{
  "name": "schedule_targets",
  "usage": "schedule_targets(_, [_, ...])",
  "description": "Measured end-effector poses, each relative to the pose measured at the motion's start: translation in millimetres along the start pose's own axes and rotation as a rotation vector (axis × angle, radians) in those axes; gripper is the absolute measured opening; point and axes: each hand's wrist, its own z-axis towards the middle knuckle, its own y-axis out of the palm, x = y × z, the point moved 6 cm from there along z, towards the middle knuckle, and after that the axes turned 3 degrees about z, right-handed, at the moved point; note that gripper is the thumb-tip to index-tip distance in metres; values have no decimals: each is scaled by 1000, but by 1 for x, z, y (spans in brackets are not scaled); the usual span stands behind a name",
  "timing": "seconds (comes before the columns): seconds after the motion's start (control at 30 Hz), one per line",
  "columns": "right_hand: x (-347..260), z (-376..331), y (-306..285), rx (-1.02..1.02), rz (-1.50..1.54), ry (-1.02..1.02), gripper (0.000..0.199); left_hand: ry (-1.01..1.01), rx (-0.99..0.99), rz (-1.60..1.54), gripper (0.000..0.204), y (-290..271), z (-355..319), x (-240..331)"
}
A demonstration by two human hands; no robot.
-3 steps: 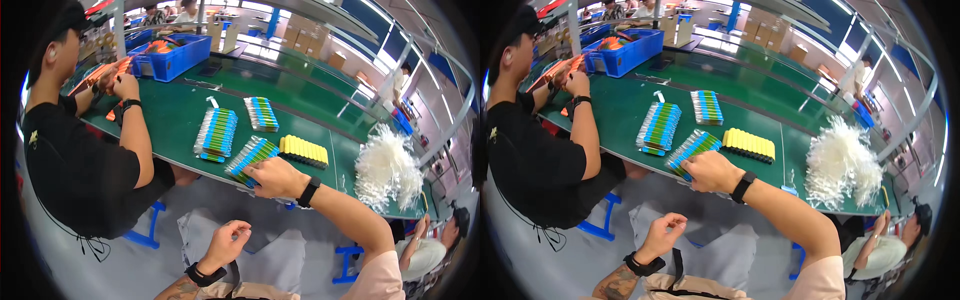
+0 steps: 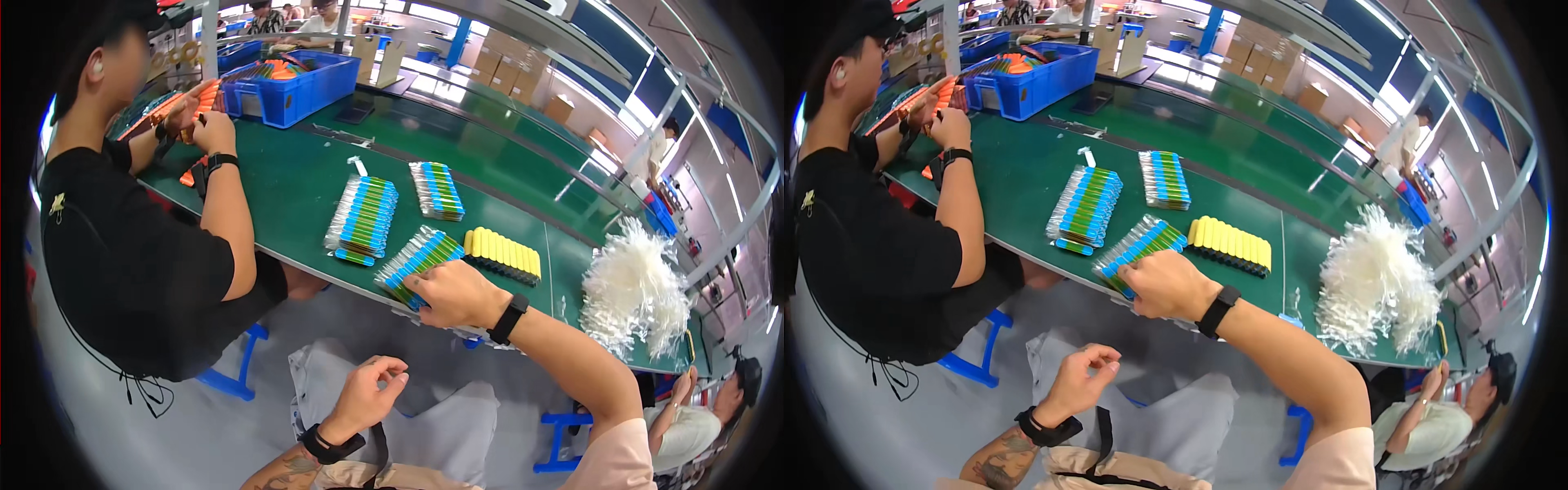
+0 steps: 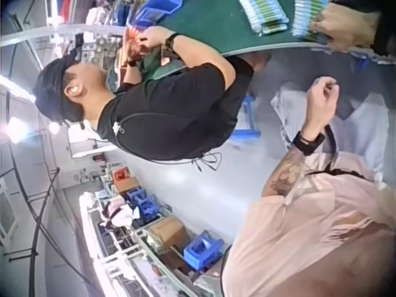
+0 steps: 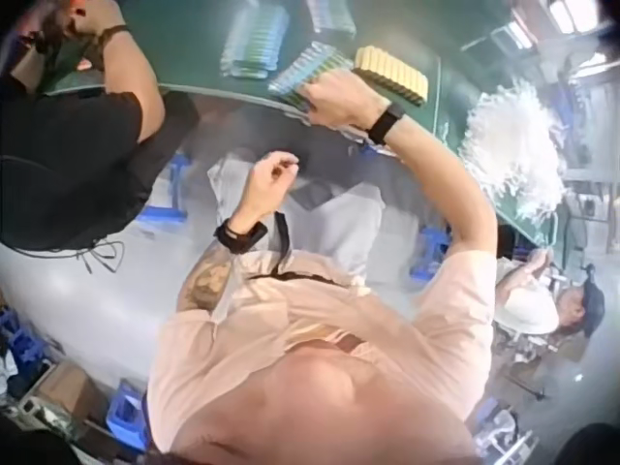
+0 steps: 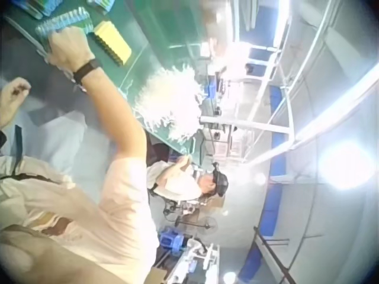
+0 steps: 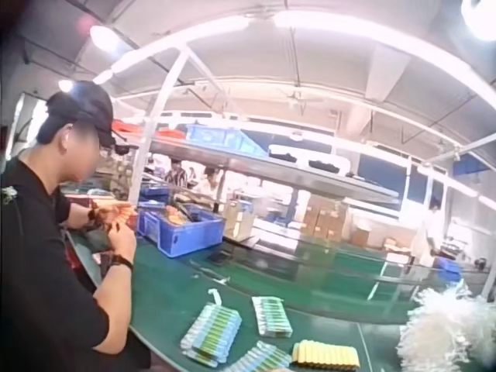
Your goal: Manually assembling multicolored foam components into strips and arranging them at a factory workstation.
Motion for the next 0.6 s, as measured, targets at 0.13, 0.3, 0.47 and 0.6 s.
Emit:
schedule_targets(0.13, [-5,15,-4,-24,-60,16,37,105,85,81,26,-23,21,0])
schedule_targets(0.3, [-4,13,5,20,-36,32,29,295,217,298,38,-28,42,19])
schedule_targets(0.47, [1,5,4,116,91,167,21,383,271,399,48,-24,58,27])
schedule_targets(0.6, [10,-1,5,246,241,227,23,518,298,539,52,-16,66,45])
